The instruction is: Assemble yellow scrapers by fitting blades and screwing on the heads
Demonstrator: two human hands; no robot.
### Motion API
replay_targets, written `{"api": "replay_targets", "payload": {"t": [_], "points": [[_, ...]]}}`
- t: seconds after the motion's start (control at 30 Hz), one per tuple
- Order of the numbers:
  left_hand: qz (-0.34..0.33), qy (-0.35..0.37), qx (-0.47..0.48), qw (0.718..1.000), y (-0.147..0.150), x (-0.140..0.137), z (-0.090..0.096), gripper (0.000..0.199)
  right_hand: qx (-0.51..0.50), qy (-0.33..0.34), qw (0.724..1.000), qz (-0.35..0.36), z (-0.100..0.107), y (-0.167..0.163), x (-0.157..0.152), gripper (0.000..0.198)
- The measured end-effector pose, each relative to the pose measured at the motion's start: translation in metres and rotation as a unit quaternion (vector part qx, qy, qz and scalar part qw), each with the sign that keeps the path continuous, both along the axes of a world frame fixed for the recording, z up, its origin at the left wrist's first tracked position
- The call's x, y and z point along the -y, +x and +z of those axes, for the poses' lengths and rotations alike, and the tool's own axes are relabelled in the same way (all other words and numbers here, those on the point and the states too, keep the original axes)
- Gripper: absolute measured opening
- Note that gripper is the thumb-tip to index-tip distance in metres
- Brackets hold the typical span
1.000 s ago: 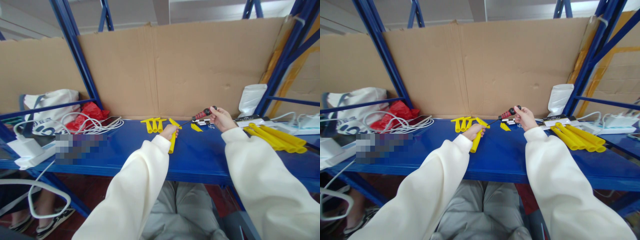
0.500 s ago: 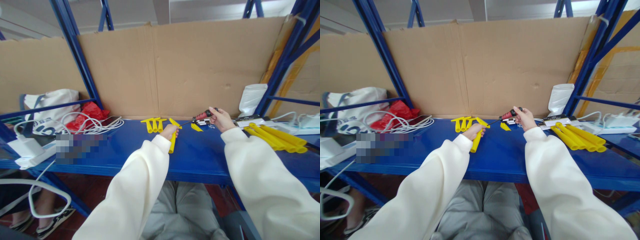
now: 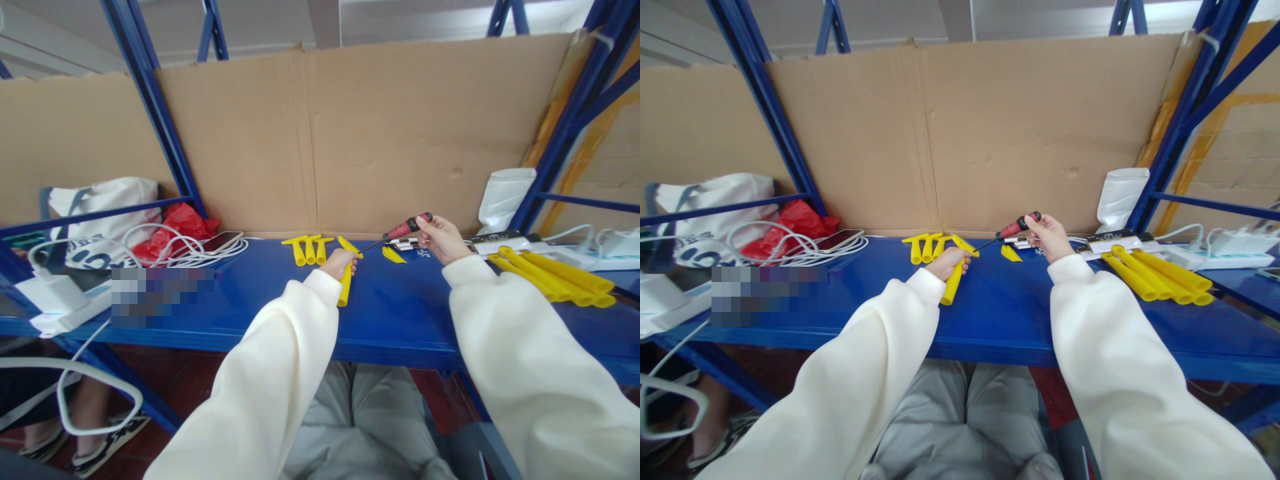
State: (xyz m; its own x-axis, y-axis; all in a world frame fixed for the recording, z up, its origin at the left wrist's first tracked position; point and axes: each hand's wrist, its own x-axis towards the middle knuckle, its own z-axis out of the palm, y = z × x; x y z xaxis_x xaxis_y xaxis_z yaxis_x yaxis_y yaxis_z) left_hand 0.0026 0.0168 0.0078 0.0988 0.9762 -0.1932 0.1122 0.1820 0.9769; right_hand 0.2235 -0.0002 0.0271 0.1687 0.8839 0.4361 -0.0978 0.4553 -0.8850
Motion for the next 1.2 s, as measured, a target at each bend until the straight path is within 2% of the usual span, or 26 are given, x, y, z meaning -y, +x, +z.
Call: {"api": "replay_targets", "payload": {"t": [0.17,0.57,0.8,1.2], "points": [[0.006,-0.007,0.008,1.0,-0.0002,-0.0002,-0.0004,0.02,-0.001,-0.009,1.0,-0.009,-0.0009,-0.0012,-0.0004,0.065],[0.0,-0.003,0.022,1.0,0.0008,0.004,0.0002,0.024,0.001,0.016,0.999,-0.032,-0.0028,0.0,-0.0036,0.06],[-0.005,-0.005,0.026,1.0,0.0023,0.0034,-0.0018,0.021,-0.034,0.038,0.997,-0.065,-0.004,-0.0013,-0.0071,0.062],[-0.014,0.0,0.018,1.0,0.0019,0.0055,-0.0006,0.017,-0.024,0.035,0.995,-0.088,-0.0024,-0.0053,-0.0033,0.063]]}}
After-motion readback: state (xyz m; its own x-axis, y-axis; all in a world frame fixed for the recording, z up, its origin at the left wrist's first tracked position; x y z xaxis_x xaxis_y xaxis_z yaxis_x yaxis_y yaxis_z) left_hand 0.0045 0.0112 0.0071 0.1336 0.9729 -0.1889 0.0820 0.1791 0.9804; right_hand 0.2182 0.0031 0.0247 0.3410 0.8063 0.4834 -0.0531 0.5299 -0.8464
